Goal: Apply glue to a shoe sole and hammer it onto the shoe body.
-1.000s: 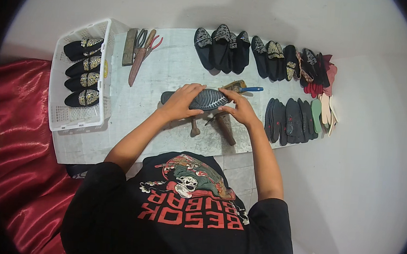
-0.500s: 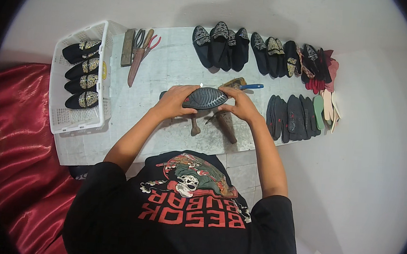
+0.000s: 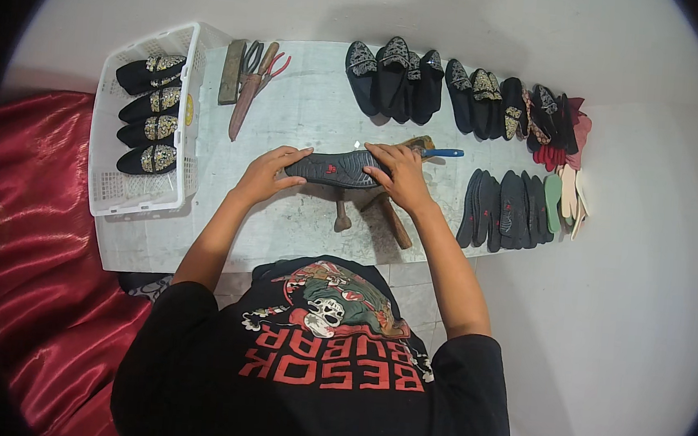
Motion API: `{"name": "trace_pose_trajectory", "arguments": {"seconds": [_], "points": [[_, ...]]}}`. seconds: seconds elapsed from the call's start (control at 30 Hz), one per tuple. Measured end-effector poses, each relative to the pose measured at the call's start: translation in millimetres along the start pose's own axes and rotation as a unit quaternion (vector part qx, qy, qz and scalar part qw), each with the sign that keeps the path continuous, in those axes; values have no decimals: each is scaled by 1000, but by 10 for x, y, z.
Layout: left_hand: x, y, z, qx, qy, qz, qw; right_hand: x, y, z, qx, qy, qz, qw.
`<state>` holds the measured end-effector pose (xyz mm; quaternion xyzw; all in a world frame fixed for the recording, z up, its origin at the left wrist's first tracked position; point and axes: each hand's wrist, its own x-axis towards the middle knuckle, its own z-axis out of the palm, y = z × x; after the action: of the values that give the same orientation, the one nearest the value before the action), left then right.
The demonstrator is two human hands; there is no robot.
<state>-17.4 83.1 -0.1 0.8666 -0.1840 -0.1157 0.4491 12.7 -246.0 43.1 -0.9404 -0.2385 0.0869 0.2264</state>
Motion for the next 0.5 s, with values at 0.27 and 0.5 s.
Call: {"name": "trace_pose_trajectory", "arguments": {"seconds": [0.27,0.5], "points": [[120,114,-13,125,97,112,981,-121,58,9,48,68,-20,996],[558,543,355,54,76,176,980,-933,576,706,220,245,315,890]]}}
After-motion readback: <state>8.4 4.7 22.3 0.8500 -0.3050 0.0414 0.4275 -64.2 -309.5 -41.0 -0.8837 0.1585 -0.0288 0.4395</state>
